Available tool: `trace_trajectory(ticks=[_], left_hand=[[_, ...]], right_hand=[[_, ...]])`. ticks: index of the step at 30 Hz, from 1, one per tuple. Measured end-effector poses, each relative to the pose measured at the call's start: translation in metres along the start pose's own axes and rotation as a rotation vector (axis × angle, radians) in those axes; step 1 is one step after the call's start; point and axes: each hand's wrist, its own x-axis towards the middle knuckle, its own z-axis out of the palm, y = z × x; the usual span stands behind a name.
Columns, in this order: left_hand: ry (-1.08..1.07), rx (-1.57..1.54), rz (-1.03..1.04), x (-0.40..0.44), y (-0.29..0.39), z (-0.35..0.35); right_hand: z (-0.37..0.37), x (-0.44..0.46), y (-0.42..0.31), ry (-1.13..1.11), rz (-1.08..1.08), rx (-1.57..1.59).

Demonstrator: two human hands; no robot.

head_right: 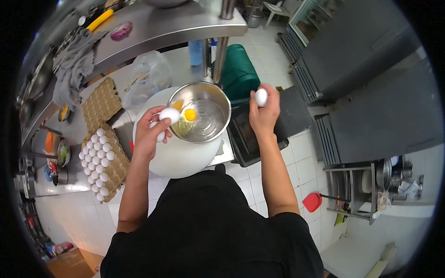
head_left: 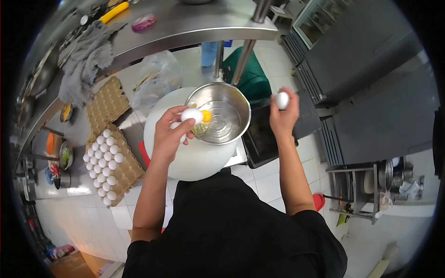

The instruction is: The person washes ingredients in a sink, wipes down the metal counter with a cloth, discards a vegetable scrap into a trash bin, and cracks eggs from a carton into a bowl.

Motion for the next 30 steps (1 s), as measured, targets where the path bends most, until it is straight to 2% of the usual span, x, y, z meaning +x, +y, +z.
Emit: trace_trajectory(ticks=[2,4,6,8,10,13,16,19,23,26,30], left_hand=[[-0.004,0.006,0.022,-0.002,-0.005,-0.004],[0.029,0.022,0.012,-0.010,-0.005,-0.012],[0.097,0.028,0.014,-0.021,-0.008,-0.026],[0.179,0.041,-0.005,-0.029,-0.013,-0.040],[0.241,0.055,-0.023,-0.034,-0.019,-0.053],[0.277,0.038,-0.040,-0.039,-0.020,-0.058],[0.310,0.042,-0.031,-0.044,-0.017,-0.050],[0.334,0.063,-0.021,-0.050,-0.016,-0.044],[0.347,0.056,-0.039,-0.051,-0.022,-0.040],[0.334,0.057,-0.044,-0.052,-0.019,-0.030],[0.282,0.032,-0.029,-0.052,-0.018,-0.029]], right_hand=[[-0.015,-0.040,0.037,-0.248,-0.010,-0.349],[-0.037,-0.082,0.048,-0.239,0.285,-0.274],[-0.060,-0.120,0.059,-0.031,0.597,-0.226],[-0.079,-0.159,0.098,0.127,0.774,-0.343],[-0.078,-0.204,0.168,0.187,0.758,-0.744],[-0.070,-0.193,0.181,0.138,1.108,-0.132],[-0.055,-0.167,0.162,0.137,1.467,0.082],[-0.047,-0.179,0.182,0.130,1.453,0.116],[-0.033,-0.178,0.167,0.159,1.504,0.192],[-0.002,-0.178,0.148,0.362,1.552,0.251],[-0.002,-0.177,0.144,0.263,1.585,0.266]])
